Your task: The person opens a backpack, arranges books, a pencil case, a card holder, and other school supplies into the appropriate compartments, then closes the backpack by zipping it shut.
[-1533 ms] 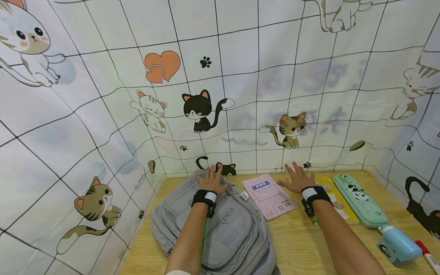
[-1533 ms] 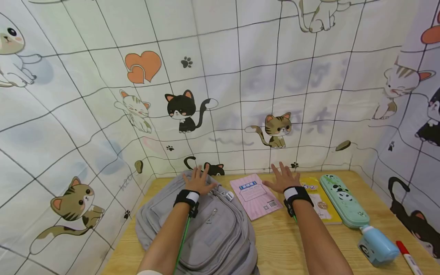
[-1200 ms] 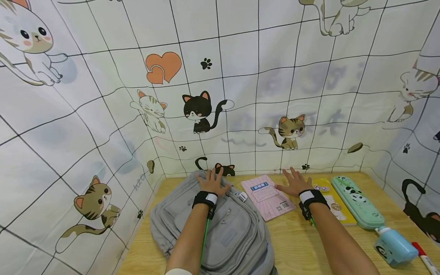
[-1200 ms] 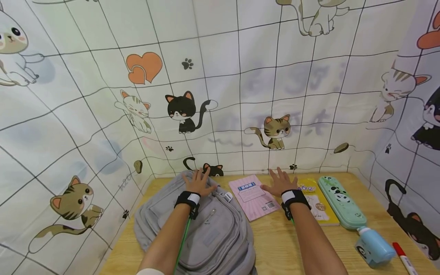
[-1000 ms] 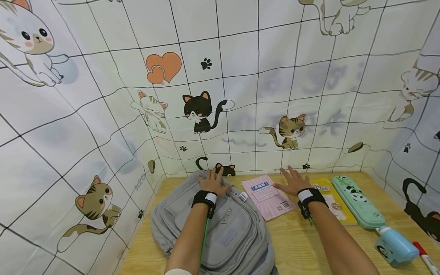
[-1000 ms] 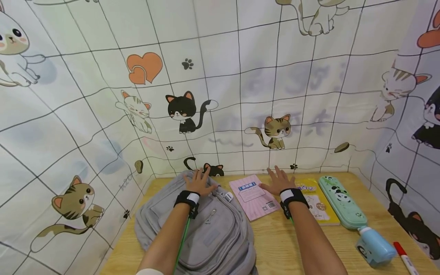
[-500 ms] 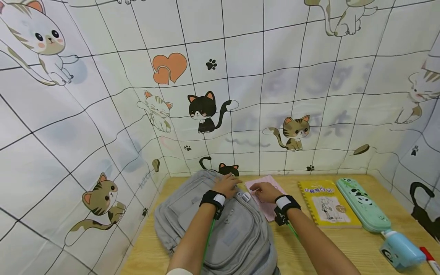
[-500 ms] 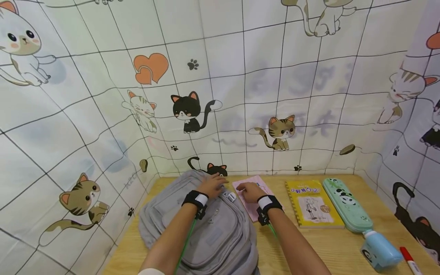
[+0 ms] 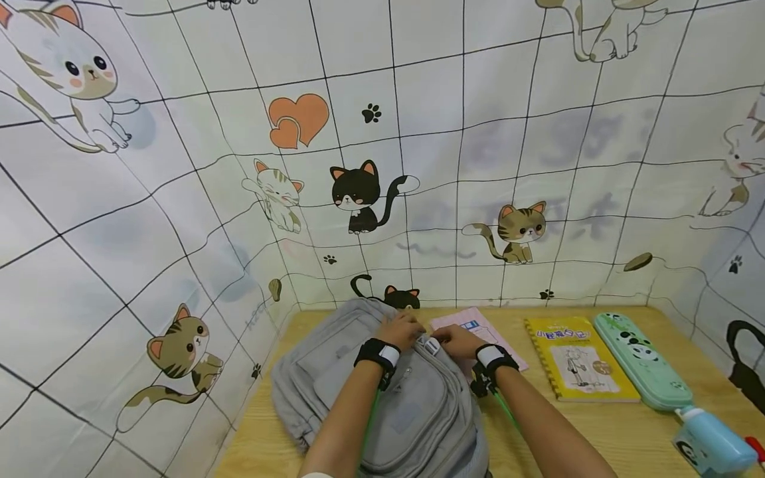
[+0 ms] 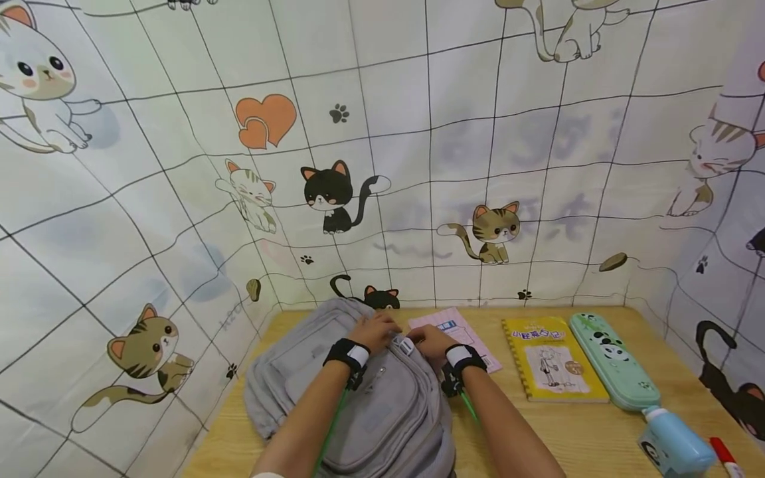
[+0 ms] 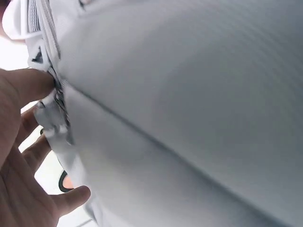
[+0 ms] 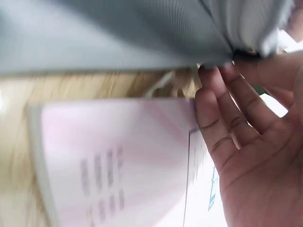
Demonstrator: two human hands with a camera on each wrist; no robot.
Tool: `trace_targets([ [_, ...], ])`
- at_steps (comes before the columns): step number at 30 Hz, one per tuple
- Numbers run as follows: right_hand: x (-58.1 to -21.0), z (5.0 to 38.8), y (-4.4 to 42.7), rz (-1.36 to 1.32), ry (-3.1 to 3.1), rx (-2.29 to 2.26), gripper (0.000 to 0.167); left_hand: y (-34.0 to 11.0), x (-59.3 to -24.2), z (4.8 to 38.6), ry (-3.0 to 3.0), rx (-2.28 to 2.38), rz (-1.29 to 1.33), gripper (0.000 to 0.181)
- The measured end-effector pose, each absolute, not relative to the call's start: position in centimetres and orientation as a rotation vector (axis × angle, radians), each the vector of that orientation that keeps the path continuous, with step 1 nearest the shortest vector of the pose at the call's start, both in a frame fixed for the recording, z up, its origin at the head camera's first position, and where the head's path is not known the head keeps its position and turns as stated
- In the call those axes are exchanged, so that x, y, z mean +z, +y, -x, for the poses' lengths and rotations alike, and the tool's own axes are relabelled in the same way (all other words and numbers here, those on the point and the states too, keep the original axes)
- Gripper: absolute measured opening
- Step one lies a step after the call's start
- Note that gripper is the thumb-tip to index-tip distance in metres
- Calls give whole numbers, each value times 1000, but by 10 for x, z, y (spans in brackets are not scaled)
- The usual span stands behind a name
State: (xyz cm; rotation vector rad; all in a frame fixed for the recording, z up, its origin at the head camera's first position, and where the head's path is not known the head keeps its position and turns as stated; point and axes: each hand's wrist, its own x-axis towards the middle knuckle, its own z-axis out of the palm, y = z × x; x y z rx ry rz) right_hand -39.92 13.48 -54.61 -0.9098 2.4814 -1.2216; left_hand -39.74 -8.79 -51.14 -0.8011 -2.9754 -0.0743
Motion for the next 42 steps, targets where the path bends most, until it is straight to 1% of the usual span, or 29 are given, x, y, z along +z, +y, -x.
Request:
trace_targets([
  [5,-535,396,149,900,2499,-1141,25,-92,-516,400,-2948,-234,813,25],
  [10,-542,402,144,902,2561,-1150,21,-96,-515,397,-2947,-357,794,22],
  [13,-549,403,144,872,2649,-1168,16,-96,-519,396,-2921,-338,811,23],
  [17,-547,399,147,860,2723,-1173,14,-94,-520,395,-2898,-324,803,22],
  [25,-532,384,148,806,2704,-1219,12,-95,-512,393,-2880,-290,776,20],
  [31,-527,381,149,820,2686,-1232,12,-102,-512,395,-2873,-327,737,17],
  [42,-538,371,148,790,2656,-1205,15,-113,-523,393,-2858,-372,735,15],
])
